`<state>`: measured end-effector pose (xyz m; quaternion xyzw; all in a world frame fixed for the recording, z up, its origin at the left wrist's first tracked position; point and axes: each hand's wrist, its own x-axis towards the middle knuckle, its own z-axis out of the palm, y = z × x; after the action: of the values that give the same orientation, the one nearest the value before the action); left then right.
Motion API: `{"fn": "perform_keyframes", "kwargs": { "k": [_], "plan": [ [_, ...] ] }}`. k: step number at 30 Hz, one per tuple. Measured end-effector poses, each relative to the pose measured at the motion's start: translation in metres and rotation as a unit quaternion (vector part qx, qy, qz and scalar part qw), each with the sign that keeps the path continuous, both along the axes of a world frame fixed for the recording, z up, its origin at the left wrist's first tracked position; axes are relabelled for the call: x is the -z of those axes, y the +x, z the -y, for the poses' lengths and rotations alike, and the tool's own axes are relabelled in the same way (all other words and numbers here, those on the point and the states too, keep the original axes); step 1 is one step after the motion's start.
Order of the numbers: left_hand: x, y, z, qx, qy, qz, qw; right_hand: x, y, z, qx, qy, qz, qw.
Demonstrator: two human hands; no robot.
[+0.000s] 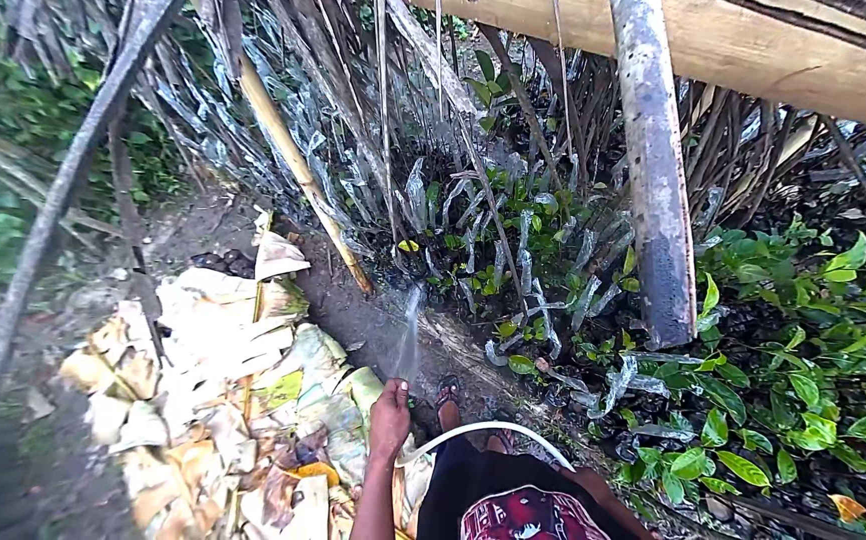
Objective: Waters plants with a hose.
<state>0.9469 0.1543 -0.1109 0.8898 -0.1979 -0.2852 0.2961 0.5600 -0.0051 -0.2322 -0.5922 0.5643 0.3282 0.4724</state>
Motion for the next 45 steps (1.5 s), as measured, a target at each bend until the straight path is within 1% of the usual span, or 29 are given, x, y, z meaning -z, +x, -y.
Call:
{"fn": "perform_keyframes", "kwargs": {
  "k": [4,7,11,12,15,20,23,25,27,29,35,39,43,45],
  "plan": [
    [-0.004,-0.015,0.017,0.101,0.038,-0.050,0.993,0.002,-0.001,0.000,0.001,0.002,0.004,1.000],
    [0.001,-0.023,0.025,0.165,0.033,-0.073,0.983,-0.001,0.000,0.001,-0.006,0.004,0.000,1.000],
    [0.004,-0.028,0.033,0.200,0.041,-0.081,0.976,-0.021,0.004,0.001,0.002,0.015,0.005,1.000],
    [0.004,-0.027,0.034,0.209,0.041,-0.082,0.974,-0.013,0.001,-0.001,-0.006,0.001,0.004,1.000],
    [0.005,-0.025,0.038,0.238,0.038,-0.088,0.966,-0.008,0.000,-0.001,-0.011,0.002,0.000,1.000],
    [0.003,-0.019,0.045,0.205,0.049,-0.079,0.974,-0.004,-0.002,-0.003,0.000,0.000,0.000,1.000],
    [0.002,-0.021,0.055,0.245,0.086,-0.085,0.962,-0.001,-0.001,-0.002,-0.001,0.008,-0.002,1.000],
    [0.002,-0.023,0.063,0.273,0.095,-0.084,0.954,-0.001,0.000,-0.002,-0.002,0.006,-0.006,1.000],
    [-0.001,-0.023,0.069,0.281,0.099,-0.079,0.951,-0.006,0.003,-0.003,-0.001,0.003,-0.008,1.000],
    [-0.005,-0.022,0.070,0.271,0.093,-0.078,0.955,-0.008,0.004,-0.004,0.008,0.002,-0.008,1.000],
    [-0.007,-0.006,0.069,0.192,0.052,-0.066,0.978,-0.009,0.004,-0.007,0.018,-0.002,-0.012,1.000],
    [-0.007,0.001,0.067,0.208,0.046,-0.067,0.975,0.000,0.002,-0.006,0.015,-0.001,-0.007,1.000],
    [-0.008,0.004,0.071,0.186,0.045,-0.048,0.980,0.001,0.002,-0.006,0.009,-0.003,0.000,1.000],
    [-0.010,0.004,0.074,0.211,0.044,-0.054,0.975,-0.002,0.003,-0.006,0.004,-0.002,-0.001,1.000]
  ]
}}
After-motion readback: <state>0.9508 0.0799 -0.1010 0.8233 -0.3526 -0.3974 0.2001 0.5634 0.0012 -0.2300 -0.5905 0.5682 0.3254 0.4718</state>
